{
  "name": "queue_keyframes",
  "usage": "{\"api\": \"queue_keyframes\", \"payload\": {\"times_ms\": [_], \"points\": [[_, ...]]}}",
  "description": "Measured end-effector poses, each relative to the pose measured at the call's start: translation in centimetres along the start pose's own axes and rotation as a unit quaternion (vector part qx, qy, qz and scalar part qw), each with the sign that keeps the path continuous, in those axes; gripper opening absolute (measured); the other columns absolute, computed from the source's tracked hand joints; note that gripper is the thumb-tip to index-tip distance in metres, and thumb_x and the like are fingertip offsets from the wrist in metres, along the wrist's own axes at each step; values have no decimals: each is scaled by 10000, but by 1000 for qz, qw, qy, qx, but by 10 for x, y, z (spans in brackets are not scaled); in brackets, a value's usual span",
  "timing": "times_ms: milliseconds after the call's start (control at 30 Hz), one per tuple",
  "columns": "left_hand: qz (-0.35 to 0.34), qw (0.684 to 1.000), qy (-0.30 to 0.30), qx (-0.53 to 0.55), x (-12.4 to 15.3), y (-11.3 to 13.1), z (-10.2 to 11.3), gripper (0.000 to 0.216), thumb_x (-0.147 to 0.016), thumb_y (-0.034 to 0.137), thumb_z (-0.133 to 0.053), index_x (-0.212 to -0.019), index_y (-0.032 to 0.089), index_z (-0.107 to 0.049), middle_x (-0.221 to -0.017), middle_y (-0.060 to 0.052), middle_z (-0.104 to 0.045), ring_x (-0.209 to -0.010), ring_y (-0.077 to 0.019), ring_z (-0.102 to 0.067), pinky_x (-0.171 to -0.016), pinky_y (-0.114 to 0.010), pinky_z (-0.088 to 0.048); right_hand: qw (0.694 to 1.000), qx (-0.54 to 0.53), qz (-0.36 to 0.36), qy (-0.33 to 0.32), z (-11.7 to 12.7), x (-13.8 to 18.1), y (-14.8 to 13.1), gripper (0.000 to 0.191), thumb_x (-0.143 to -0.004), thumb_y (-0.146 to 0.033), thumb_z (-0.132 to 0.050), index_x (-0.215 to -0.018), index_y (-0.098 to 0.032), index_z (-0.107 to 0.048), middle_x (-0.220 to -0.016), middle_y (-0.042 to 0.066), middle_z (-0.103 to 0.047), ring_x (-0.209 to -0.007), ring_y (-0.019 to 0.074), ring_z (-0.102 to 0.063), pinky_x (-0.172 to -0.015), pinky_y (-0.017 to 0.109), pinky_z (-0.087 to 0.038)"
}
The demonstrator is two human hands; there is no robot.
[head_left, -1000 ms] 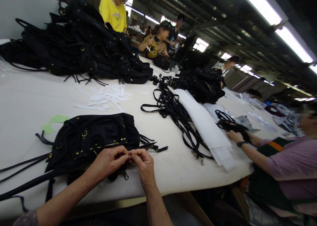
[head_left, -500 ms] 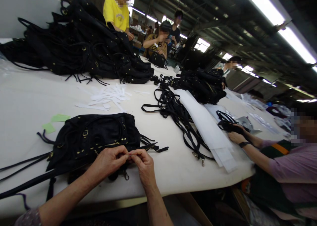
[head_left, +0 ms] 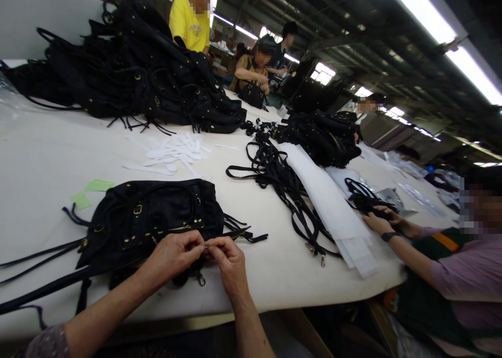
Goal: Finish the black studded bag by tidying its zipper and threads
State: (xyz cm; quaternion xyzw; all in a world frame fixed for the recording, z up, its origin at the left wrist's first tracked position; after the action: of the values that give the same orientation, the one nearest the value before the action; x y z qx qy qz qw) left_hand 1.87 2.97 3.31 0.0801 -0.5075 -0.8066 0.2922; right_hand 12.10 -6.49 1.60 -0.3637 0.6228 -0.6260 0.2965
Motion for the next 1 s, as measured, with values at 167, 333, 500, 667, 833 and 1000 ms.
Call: {"api": "queue_keyframes", "payload": {"times_ms": [167, 333, 500, 667, 833, 1000], "points": [[-7, 1000, 4, -5, -2, 0, 0, 221, -848, 364, -502, -757, 218, -641, -627, 51, -602, -590, -133, -552, -567, -239, -363, 1000, 19, 11, -8, 0, 0, -2, 84, -839, -283, -666, -890, -226, -700, -878, -2, -735, -802, 144, -684, -744, 250, -551], [-8, 1000, 10, -11, -2, 1, 1, 214, -844, 347, -499, -745, 219, -640, -625, 53, -611, -583, -129, -556, -567, -237, -363, 1000, -4, 5, -8, -1, 1, 3, 92, -835, -299, -673, -892, -230, -697, -893, 4, -733, -807, 155, -687, -738, 265, -558], [2, 1000, 4, -9, -2, -1, 0, 219, -843, 363, -502, -746, 217, -633, -613, 51, -603, -575, -131, -554, -555, -236, -354, 999, 41, 17, -12, -1, 1, -3, 93, -839, -291, -665, -895, -225, -699, -897, 5, -731, -824, 154, -688, -750, 254, -555], [-9, 1000, 7, -24, -1, -2, 1, 223, -852, 361, -490, -754, 215, -626, -621, 42, -604, -586, -138, -563, -567, -238, -360, 991, 124, 48, -12, -1, 1, -10, 90, -857, -271, -635, -902, -228, -701, -881, 0, -727, -840, 150, -679, -764, 246, -532], [-14, 1000, 1, -6, 2, 0, -2, 218, -876, 358, -464, -776, 225, -605, -655, 35, -624, -621, -153, -597, -583, -238, -384, 989, 135, 59, 10, -4, 5, -6, 118, -880, -308, -604, -902, -232, -691, -866, 3, -715, -821, 152, -668, -757, 261, -522], [-11, 1000, 16, 5, 4, -5, -2, 211, -884, 350, -459, -769, 223, -583, -613, 42, -593, -586, -155, -590, -588, -252, -390, 988, 138, 58, 43, -8, 7, 1, 136, -872, -322, -606, -875, -225, -700, -822, 8, -709, -794, 158, -656, -742, 269, -516]]}}
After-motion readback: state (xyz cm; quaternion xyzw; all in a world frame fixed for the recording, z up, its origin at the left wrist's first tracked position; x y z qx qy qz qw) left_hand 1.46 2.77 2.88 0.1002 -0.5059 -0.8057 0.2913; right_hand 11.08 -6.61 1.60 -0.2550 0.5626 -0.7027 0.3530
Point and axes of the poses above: each hand's wrist, its own x-axis away from the middle knuckle, its own z-axis out of the back of the hand, y = z × x, the point moved 10 cm from there along -x, towards the middle knuckle
